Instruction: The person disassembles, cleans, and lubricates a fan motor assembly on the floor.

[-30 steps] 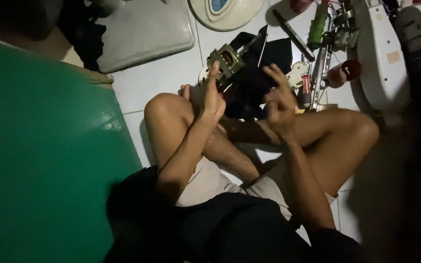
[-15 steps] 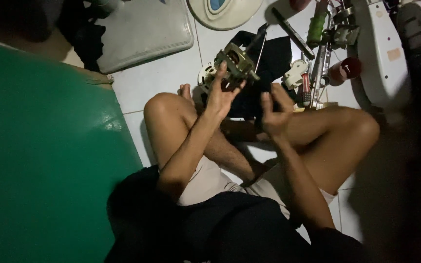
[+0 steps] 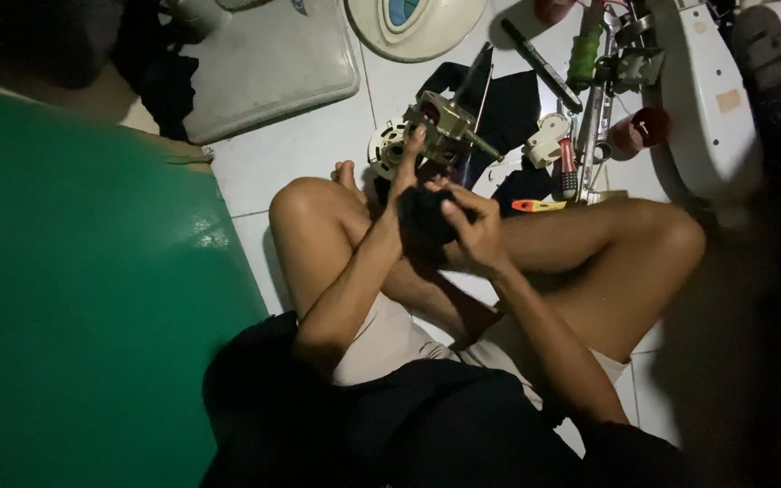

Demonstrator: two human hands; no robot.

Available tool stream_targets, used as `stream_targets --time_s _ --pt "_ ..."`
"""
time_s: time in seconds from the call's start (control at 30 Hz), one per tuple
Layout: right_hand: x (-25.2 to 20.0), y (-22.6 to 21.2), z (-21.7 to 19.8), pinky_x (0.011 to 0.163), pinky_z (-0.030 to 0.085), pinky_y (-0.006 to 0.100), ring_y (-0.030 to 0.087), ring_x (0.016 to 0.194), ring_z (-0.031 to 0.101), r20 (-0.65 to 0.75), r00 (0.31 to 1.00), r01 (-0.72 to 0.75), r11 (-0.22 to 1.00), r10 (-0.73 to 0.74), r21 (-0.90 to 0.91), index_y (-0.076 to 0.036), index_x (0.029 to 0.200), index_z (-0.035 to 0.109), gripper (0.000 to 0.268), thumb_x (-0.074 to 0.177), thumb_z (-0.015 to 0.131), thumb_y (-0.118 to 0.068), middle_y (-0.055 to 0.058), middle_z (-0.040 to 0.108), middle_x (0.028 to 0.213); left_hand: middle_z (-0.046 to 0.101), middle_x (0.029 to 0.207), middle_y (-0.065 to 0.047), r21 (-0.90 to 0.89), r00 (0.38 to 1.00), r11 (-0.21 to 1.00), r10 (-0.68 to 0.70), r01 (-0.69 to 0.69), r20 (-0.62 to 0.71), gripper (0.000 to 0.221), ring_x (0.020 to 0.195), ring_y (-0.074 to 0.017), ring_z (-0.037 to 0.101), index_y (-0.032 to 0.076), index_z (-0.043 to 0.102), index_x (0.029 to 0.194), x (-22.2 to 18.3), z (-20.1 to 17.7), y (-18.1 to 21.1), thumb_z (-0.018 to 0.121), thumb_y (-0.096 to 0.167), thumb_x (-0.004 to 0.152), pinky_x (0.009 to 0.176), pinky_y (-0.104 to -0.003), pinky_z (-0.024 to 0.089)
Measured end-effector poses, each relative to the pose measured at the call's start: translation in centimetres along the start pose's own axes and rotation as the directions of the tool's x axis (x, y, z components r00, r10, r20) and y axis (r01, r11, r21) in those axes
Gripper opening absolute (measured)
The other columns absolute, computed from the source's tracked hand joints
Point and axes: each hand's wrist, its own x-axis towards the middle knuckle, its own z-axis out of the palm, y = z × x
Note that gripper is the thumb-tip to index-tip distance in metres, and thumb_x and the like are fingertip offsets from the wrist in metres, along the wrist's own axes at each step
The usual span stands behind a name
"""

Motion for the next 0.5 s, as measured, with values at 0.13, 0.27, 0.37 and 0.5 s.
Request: stream_targets --time_s 0.13,0.27,0.37,0.5 --pt "0.9 1.2 -0.9 0.084 0.062 0.036 0.013 0.092 0.071 -0.261 0.877 -0.367 0.913 0.404 0.178 -0.009 0.126 0.085 0.02 0.115 0.083 -0.025 0.002 0.077 0.096 0.079 0.114 -0.023 -0.276 0.91 0.922 -0.34 0.273 -0.235 0.079 0.093 -0.0338 0.082 0.002 0.077 0.135 0.5 1.7 2.0 0.101 0.061 0.087 0.079 -0.044 0.068" --pt "2.0 1.7 -2.5 0.079 0.069 0.035 0.017 0.087 0.075 -0.406 0.549 -0.529 0.68 0.731 0.508 -0.005 0.135 0.083 0.031 0.117 0.077 -0.03 0.008 0.078 0.1 0.076 0.124 -0.018 -0.44 0.935 0.889 -0.257 0.129 -0.245 0.06 0.112 -0.0348 0.079 0.005 0.079 0.132 1.2 2.8 1.4 0.107 0.039 0.09 0.099 -0.051 0.068" --pt "2.4 3.2 -3.9 0.094 0.069 0.058 0.039 0.125 0.079 -0.427 0.336 -0.542 0.543 0.84 0.641 -0.003 0.144 0.081 0.06 0.106 0.09 -0.048 0.025 0.078 0.136 0.068 0.133 -0.02 -0.508 0.949 0.843 -0.283 0.177 -0.139 0.087 0.12 -0.0365 0.07 0.0 0.061 0.157 1.3 1.9 0.0 0.107 0.041 0.094 0.103 -0.05 0.059" --pt "1.8 3.9 -4.4 0.093 0.069 0.05 0.033 0.121 0.078 -0.393 0.327 -0.521 0.511 0.86 0.684 -0.006 0.138 0.083 0.059 0.099 0.097 -0.048 0.016 0.077 0.128 0.053 0.151 -0.026 -0.546 0.922 0.812 -0.35 0.208 -0.168 0.114 0.134 -0.0409 0.059 -0.002 0.041 0.17 -0.5 4.7 3.6 0.107 0.041 0.089 0.118 -0.052 0.05"
